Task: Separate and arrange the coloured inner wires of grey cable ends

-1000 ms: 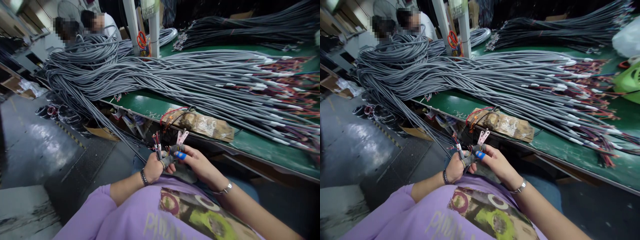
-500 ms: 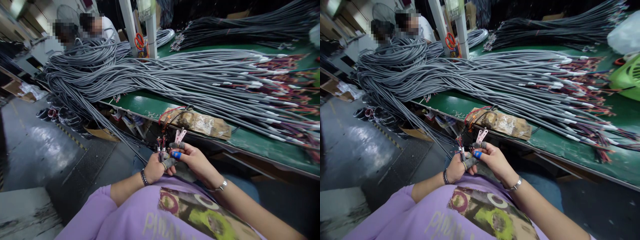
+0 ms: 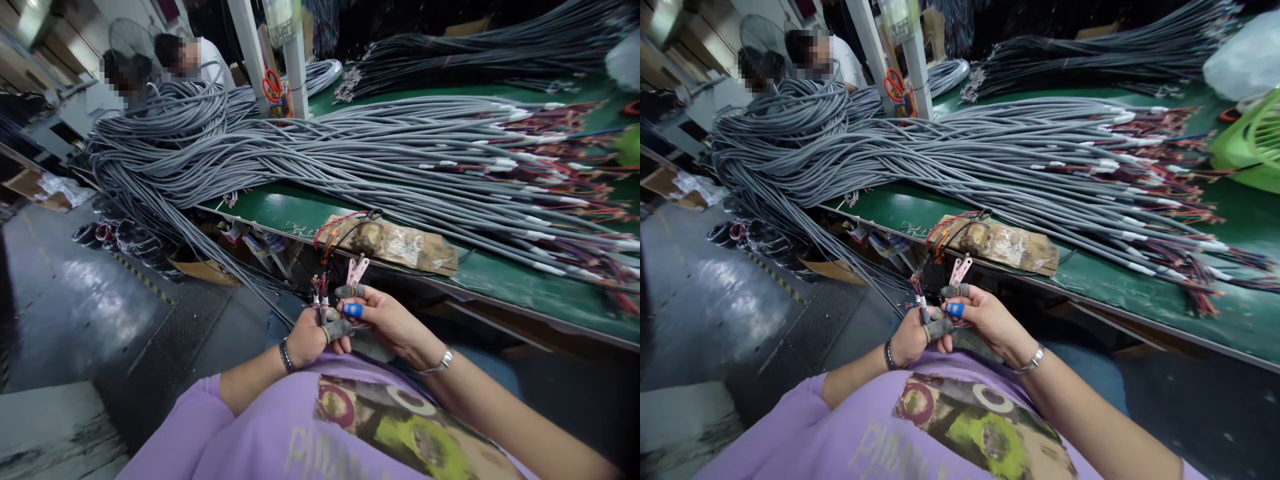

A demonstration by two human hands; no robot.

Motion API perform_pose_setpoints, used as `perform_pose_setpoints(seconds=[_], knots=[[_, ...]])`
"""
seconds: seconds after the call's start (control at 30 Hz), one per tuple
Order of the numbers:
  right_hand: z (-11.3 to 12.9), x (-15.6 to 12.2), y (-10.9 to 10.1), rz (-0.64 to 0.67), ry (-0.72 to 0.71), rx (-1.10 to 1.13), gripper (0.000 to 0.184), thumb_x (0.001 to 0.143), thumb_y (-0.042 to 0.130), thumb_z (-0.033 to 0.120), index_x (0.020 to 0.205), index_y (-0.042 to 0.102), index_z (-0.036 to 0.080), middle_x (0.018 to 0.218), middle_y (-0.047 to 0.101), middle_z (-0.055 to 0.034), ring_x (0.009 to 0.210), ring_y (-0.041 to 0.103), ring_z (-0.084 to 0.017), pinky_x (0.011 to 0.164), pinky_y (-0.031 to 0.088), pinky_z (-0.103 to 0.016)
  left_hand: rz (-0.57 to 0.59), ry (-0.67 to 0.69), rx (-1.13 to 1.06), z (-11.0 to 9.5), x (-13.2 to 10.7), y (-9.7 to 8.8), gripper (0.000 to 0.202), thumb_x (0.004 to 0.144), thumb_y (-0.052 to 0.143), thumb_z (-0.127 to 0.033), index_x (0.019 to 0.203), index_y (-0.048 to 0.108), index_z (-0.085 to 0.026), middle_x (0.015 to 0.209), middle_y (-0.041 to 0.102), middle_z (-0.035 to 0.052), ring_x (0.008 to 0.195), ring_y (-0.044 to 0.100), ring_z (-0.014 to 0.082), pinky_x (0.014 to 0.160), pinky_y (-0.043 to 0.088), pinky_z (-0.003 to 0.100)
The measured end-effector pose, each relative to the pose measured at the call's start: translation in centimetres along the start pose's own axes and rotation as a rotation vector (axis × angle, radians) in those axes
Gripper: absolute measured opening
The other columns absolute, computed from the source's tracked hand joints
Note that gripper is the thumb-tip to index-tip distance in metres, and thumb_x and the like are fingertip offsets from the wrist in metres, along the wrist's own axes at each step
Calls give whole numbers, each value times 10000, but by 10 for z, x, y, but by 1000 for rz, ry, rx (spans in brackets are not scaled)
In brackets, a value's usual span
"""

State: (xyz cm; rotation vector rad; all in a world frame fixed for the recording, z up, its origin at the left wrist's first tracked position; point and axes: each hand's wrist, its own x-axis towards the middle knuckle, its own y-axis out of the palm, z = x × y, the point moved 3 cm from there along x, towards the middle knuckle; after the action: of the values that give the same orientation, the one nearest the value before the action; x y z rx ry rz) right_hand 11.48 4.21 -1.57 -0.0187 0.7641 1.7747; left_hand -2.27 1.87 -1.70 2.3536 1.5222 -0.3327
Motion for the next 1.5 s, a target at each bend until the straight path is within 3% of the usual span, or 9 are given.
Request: perform_pose_setpoints(seconds=[0.27,0.4,0.6,0.77,1.03,1.13,1.23,1.37,1.5], knots=[[-6,-4,-6,-157,-100,-23,372,541,878,333,794,648,186,702,702,-9,619,610,-130,603,456,-247,-119,36,-58,5,3,-3,478,709,684,-581,614,594,-121,531,630,49,409,532,100,440,413,211],[-5,-7,-5,-174,-175,-37,355,579,862,360,811,644,202,750,703,-8,670,618,-136,656,477,-255,-166,51,-45,3,3,-4,465,719,680,-565,603,593,-124,530,625,43,410,524,95,440,409,209],[-2,-6,1,-59,-158,-129,395,637,820,406,917,631,201,814,696,-25,713,629,-159,691,488,-284,-148,49,-5,3,3,-1,453,709,696,-548,587,574,-129,503,601,26,395,506,84,424,390,197],[-5,-2,0,-131,-184,-151,403,591,839,388,884,636,201,760,696,-8,670,629,-157,657,491,-281,-111,57,-7,3,3,-1,457,711,692,-554,596,575,-127,511,604,23,398,512,85,432,397,201],[-5,3,-21,-317,-192,132,317,539,857,241,794,673,198,662,654,27,558,560,-99,541,484,-218,-149,73,-33,7,2,-4,473,725,674,-572,604,582,-124,513,604,21,392,504,79,420,391,196],[-5,4,-32,-327,-138,232,263,554,854,232,749,681,198,661,639,25,570,563,-94,560,518,-214,-119,72,-50,3,2,-7,467,709,693,-560,596,578,-123,493,590,16,386,500,80,409,390,194],[-3,7,-36,-255,-65,257,234,656,810,377,744,693,195,739,681,-25,618,604,-122,568,535,-228,-41,47,-95,-7,4,-12,452,667,739,-535,585,577,-121,464,576,9,356,478,78,377,373,191],[9,16,-26,-75,-4,234,419,780,644,586,797,714,174,798,698,-72,650,617,-140,591,535,-244,155,8,-163,-20,13,-14,441,629,774,-516,619,605,-108,438,570,12,316,459,83,328,323,190],[22,25,-14,6,-86,192,396,762,673,573,808,710,181,743,673,-39,643,599,-137,587,510,-248,278,-5,-220,-27,28,-14,447,597,794,-508,627,608,-103,408,548,9,293,443,89,307,296,197]])
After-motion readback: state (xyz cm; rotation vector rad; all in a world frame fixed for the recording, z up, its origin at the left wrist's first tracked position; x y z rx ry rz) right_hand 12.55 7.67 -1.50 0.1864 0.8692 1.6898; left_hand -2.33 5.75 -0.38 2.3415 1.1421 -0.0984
